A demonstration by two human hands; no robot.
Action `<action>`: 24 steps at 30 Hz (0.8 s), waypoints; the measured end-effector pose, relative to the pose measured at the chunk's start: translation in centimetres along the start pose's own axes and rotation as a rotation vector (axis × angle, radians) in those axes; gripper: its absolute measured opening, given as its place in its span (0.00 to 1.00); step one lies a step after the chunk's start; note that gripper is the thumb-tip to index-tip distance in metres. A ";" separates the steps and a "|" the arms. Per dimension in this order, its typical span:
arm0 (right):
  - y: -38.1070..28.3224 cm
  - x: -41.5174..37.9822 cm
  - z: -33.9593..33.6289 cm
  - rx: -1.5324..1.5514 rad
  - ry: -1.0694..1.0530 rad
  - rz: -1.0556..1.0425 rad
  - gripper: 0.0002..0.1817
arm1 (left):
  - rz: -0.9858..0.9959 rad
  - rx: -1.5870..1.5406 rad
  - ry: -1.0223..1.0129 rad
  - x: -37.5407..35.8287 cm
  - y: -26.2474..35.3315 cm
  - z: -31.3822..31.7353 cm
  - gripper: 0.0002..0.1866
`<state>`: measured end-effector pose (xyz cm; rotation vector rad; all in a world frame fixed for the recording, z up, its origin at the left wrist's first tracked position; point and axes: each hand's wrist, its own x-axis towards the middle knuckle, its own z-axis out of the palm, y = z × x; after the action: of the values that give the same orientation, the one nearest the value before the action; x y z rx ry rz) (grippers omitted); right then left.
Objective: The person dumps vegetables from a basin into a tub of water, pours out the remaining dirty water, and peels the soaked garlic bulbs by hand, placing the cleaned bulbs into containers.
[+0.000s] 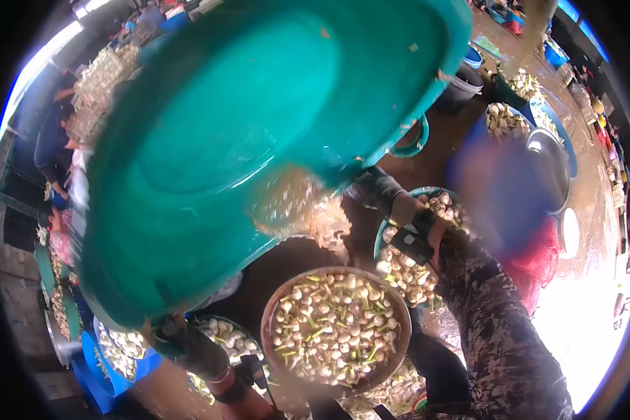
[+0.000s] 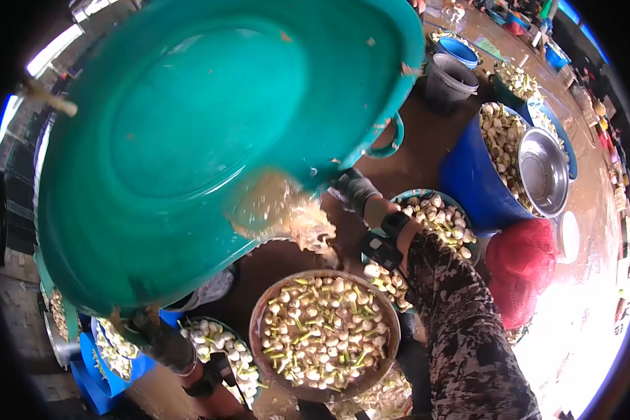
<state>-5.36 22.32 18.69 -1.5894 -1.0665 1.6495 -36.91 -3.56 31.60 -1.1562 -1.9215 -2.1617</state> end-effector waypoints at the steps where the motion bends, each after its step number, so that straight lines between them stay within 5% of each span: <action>1: 0.9 0.9 0.2 0.036 -0.002 -0.027 0.23 | 0.078 0.009 -0.032 0.2 0.4 0.0 0.28; 5: 4.6 4.4 0.3 0.261 -0.024 -0.121 0.25 | 0.256 0.177 -0.074 0.9 3.5 2.0 0.28; 9: 8.9 3.9 -2.4 0.444 -0.006 -0.207 0.25 | 0.112 0.090 -0.126 -0.2 5.1 2.7 0.27; 11: 12.0 1.4 -5.3 -0.303 0.114 -0.649 0.27 | 0.059 0.245 -0.058 -1.1 4.9 3.1 0.27; 13: 7.9 -7.3 -6.5 0.387 0.233 -0.036 0.27 | -0.019 0.078 -0.206 -2.0 4.1 3.0 0.24; 14: 10.0 -8.9 -7.7 0.485 0.265 -0.066 0.24 | -0.120 -0.015 -0.298 -2.4 2.4 2.4 0.24; 15: 13.2 -10.3 -9.4 0.334 0.338 -0.143 0.20 | -0.217 -0.103 -0.384 -2.8 -0.2 1.5 0.24; 19: 20.0 -17.0 -17.0 -0.015 0.502 0.207 0.27 | -0.323 -0.065 -0.457 -9.1 -12.9 3.0 0.25; 21: 24.3 -17.4 -21.4 -0.377 0.543 0.227 0.28 | -0.769 -0.188 -0.499 -14.7 -12.0 6.6 0.25; 23: 26.8 -17.7 -25.6 -0.419 0.635 -0.003 0.30 | -1.215 -0.266 -0.524 -19.4 -10.9 8.4 0.26; 24: 24.3 -18.7 -27.4 -0.450 0.615 0.165 0.37 | -1.217 -0.265 -0.526 -21.3 -11.6 9.1 0.26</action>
<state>26.11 -1.95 8.31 -2.3243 -1.0226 0.9181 -22.51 -2.23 10.12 -0.6011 -3.2525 -2.8550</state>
